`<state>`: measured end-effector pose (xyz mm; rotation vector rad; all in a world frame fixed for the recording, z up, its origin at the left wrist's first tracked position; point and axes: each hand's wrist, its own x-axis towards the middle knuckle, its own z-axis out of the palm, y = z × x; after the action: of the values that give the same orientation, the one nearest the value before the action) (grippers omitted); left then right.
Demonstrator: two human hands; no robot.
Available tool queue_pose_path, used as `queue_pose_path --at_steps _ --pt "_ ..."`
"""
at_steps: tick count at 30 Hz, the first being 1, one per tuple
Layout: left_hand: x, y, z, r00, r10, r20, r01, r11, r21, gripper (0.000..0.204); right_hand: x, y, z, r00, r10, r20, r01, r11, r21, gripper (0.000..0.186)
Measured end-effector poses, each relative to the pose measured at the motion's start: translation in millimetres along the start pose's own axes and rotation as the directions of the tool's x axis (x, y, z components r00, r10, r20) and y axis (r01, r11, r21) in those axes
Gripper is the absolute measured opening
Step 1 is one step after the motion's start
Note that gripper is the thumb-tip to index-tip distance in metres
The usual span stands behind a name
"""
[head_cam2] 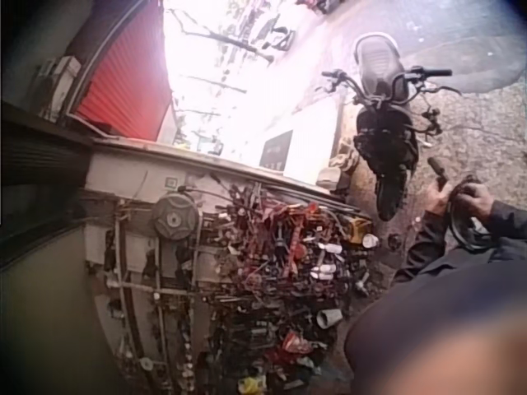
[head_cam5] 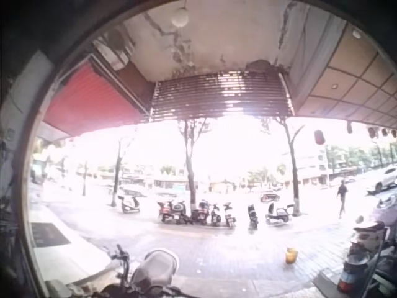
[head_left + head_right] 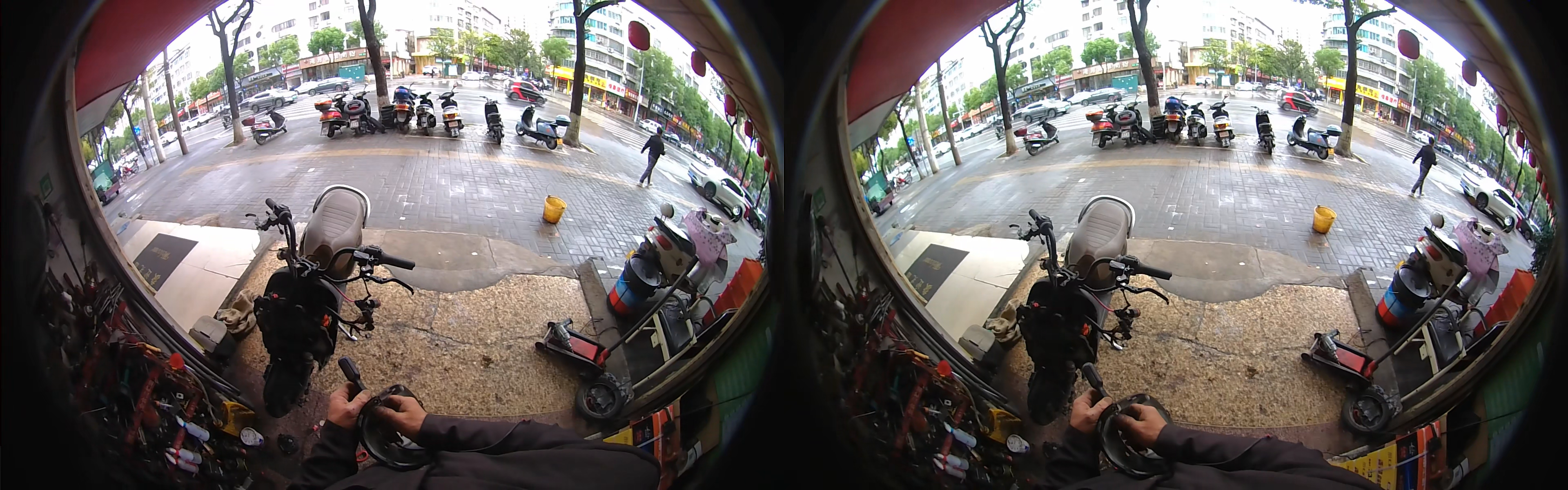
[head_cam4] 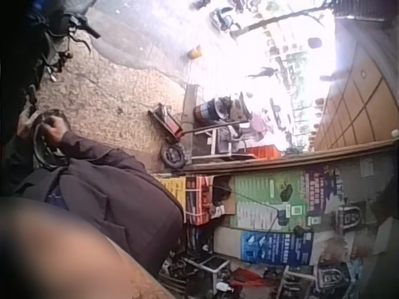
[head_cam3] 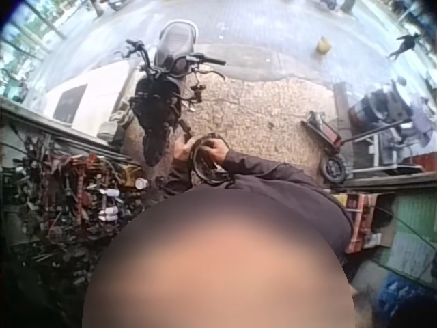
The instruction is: The person works on a scooter's front assembly, handling wires and a red connector, then removes and reattaches a metal bracket to the front fairing using a wrench. The person also manipulates a black plastic cover and a cable, inspecting and routing them near the handlebar area.
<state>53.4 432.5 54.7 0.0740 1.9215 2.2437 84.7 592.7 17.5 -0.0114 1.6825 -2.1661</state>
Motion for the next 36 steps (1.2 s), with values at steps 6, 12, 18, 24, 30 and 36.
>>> queue_pose_path --at_steps 6,12,18,24,30,36 --pt "-0.3 1.5 2.4 1.0 0.007 0.008 -0.007 1.0 0.012 0.009 -4.2 -7.1 1.7 0.997 -0.062 -0.045 0.059 0.996 -0.066 0.026" --pt "0.8 1.2 8.0 1.0 -0.001 0.007 0.001 1.0 0.019 0.01 -6.6 -9.3 -5.0 0.999 0.05 -0.013 -0.048 0.991 0.127 0.026" --pt "0.5 -0.1 13.3 1.0 -0.02 0.014 0.02 1.0 0.005 0.011 -9.7 -9.9 -10.9 0.997 0.063 -0.04 -0.056 0.986 0.157 0.026" --pt "1.0 3.6 18.1 0.999 -0.034 0.03 0.033 0.999 0.022 0.012 -15.8 -20.0 -16.0 0.982 0.19 0.004 -0.183 0.938 0.294 0.026" --pt "2.1 2.6 17.1 0.997 -0.066 0.048 0.064 0.997 0.041 0.013 -14.4 -15.5 -18.1 0.975 0.221 -0.015 -0.204 0.921 0.331 0.025" --pt "6.2 -9.1 13.7 0.994 -0.097 0.053 0.096 0.995 0.032 0.015 -16.9 -15.1 -15.0 0.991 0.132 -0.02 -0.125 0.969 0.215 0.017"
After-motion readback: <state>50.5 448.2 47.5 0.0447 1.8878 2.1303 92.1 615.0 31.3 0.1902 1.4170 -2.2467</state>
